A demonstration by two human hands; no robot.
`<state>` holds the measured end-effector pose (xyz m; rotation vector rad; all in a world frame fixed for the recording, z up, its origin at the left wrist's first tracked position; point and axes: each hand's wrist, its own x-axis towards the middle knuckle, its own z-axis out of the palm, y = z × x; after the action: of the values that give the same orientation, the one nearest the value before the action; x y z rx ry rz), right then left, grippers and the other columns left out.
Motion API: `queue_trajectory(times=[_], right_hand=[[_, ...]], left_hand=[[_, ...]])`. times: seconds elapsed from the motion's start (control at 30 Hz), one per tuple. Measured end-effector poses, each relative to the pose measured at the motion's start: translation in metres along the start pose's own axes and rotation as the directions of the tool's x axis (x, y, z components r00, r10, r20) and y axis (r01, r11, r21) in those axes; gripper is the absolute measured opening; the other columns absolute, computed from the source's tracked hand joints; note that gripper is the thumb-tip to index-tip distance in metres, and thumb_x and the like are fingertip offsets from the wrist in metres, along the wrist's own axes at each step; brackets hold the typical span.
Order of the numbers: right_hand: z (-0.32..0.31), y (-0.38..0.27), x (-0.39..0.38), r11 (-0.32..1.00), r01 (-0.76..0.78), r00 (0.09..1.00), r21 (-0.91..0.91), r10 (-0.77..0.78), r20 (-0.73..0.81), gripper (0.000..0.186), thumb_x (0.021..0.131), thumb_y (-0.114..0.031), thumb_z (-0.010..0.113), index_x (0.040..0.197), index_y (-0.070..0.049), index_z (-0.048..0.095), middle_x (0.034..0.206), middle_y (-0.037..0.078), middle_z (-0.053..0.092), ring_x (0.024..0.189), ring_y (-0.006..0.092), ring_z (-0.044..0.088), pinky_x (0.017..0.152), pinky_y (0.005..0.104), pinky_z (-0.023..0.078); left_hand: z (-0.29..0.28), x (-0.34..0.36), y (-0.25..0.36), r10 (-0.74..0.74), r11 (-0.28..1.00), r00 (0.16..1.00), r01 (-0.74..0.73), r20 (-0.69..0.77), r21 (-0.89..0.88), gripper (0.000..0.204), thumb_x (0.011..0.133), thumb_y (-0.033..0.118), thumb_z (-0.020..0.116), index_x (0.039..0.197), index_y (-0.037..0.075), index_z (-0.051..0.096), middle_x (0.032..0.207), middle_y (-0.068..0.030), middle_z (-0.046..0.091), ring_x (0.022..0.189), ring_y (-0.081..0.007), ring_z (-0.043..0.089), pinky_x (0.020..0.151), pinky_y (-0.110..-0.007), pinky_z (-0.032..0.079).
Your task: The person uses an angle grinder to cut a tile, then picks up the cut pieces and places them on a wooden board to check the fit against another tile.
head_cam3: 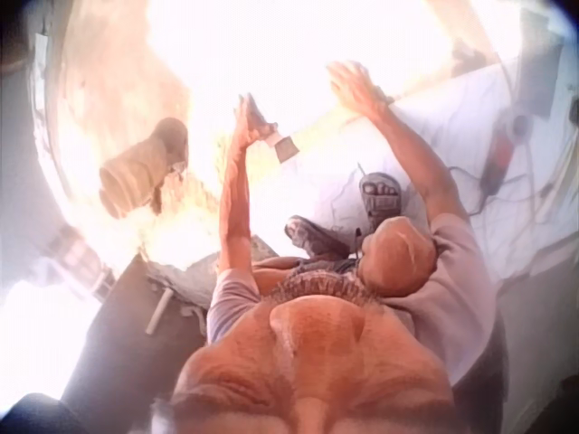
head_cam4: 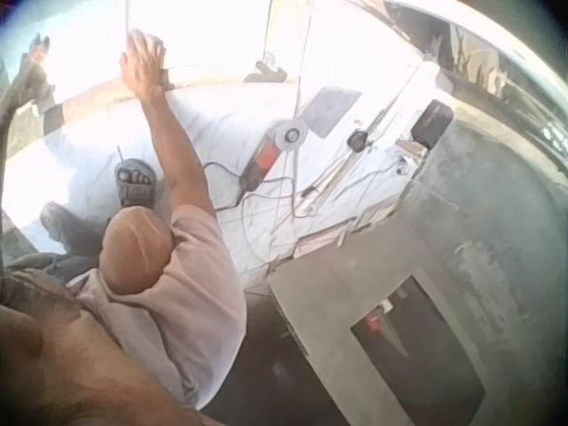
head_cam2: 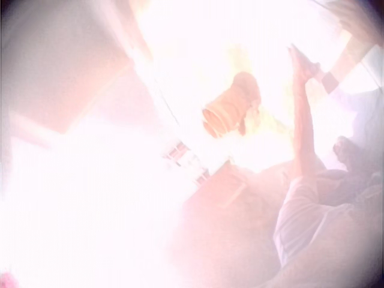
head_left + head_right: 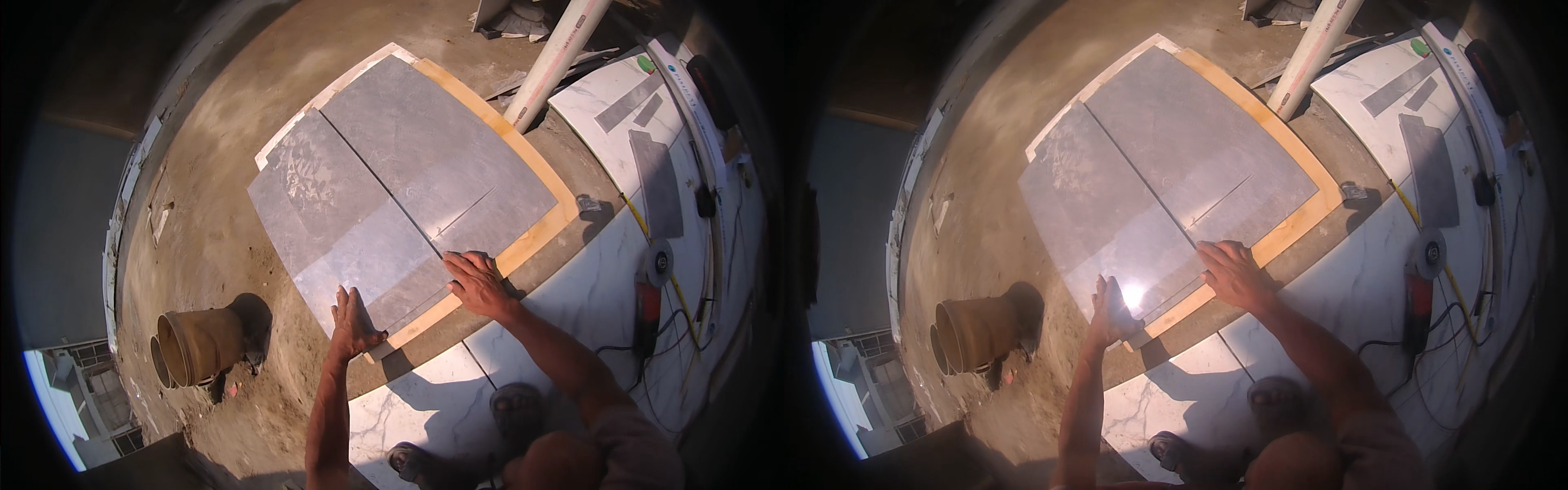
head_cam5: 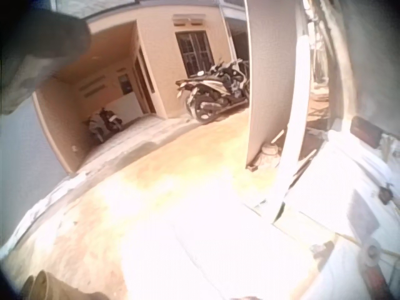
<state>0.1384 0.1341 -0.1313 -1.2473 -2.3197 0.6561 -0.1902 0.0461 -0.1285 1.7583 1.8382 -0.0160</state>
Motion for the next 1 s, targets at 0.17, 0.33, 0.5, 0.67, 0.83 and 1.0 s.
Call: queue_trajectory(times=[0.17, 0.33, 0.5, 0.67, 0.83, 1.0], right_hand=[[0.001, 0.0, 0.0, 0.999, 0.019, 1.0, 0.043, -0.018, -0.011, 0.044, 0.084, -0.022, 0.064, 0.123, -0.005, 0.053, 0.133, 0.001, 0.048, 0.118, 0.0225, 0.042, 0.097, 0.0402, 0.035], [0.003, 0.004, -0.002, 0.999, 0.005, 1.0, 0.053, -0.005, -0.004, 0.044, 0.084, -0.022, 0.064, 0.123, -0.005, 0.054, 0.134, 0.001, 0.048, 0.118, 0.0223, 0.042, 0.097, 0.0404, 0.035], [0.005, 0.006, -0.002, 0.999, 0.008, 1.0, 0.052, -0.007, -0.015, 0.044, 0.084, -0.023, 0.063, 0.123, -0.005, 0.054, 0.133, 0.001, 0.048, 0.118, 0.022, 0.042, 0.097, 0.0404, 0.035], [0.004, 0.007, -0.002, 0.999, 0.007, 1.0, 0.035, -0.008, 0.022, 0.042, 0.085, -0.024, 0.061, 0.123, -0.007, 0.055, 0.133, 0.0, 0.047, 0.118, 0.0196, 0.041, 0.097, 0.041, 0.034], [0.004, 0.006, 0.0, 1.0, -0.002, 0.999, 0.023, 0.001, 0.039, 0.04, 0.084, -0.026, 0.061, 0.121, -0.011, 0.056, 0.134, -0.001, 0.047, 0.12, 0.0187, 0.04, 0.098, 0.0414, 0.033], [0.008, 0.003, 0.0, 1.0, 0.002, 1.0, 0.019, -0.003, 0.029, 0.04, 0.084, -0.027, 0.061, 0.121, -0.012, 0.056, 0.135, -0.001, 0.046, 0.12, 0.0195, 0.039, 0.099, 0.0416, 0.031]], left_hand=[[0.0, -0.001, -0.006, -0.005, 0.996, 1.0, 0.006, 0.012, -0.085, 0.13, 0.051, 0.054, 0.084, 0.144, -0.006, 0.016, 0.148, -0.0391, 0.006, 0.14, -0.0502, 0.004, 0.11, -0.061, 0.005], [-0.007, 0.0, 0.001, 0.012, 0.993, 1.0, -0.009, 0.029, -0.12, 0.133, 0.053, 0.057, 0.084, 0.145, -0.007, 0.013, 0.147, -0.0405, 0.003, 0.139, -0.0519, 0.004, 0.109, -0.062, 0.004], [-0.015, 0.001, 0.014, 0.006, 0.994, 1.0, -0.003, 0.023, -0.11, 0.131, 0.052, 0.052, 0.085, 0.144, -0.007, 0.013, 0.146, -0.0403, 0.007, 0.138, -0.0537, 0.007, 0.109, -0.063, 0.005], [-0.014, -0.004, 0.021, 0.02, 0.984, 0.997, -0.031, -0.068, -0.173, 0.125, 0.049, 0.035, 0.09, 0.142, -0.005, 0.018, 0.144, -0.0391, 0.014, 0.137, -0.0542, 0.01, 0.108, -0.064, 0.008], [-0.022, -0.004, 0.019, 0.024, 0.962, 1.0, -0.019, 0.015, -0.271, 0.12, 0.048, 0.024, 0.089, 0.14, -0.002, 0.017, 0.138, -0.0336, 0.027, 0.136, -0.0521, 0.014, 0.109, -0.063, 0.008], [-0.016, -0.008, 0.003, 0.066, 0.963, 0.997, -0.076, -0.051, -0.259, 0.124, 0.051, 0.031, 0.089, 0.144, -0.002, 0.014, 0.143, -0.0354, 0.015, 0.138, -0.0492, 0.014, 0.11, -0.055, 0.017]])
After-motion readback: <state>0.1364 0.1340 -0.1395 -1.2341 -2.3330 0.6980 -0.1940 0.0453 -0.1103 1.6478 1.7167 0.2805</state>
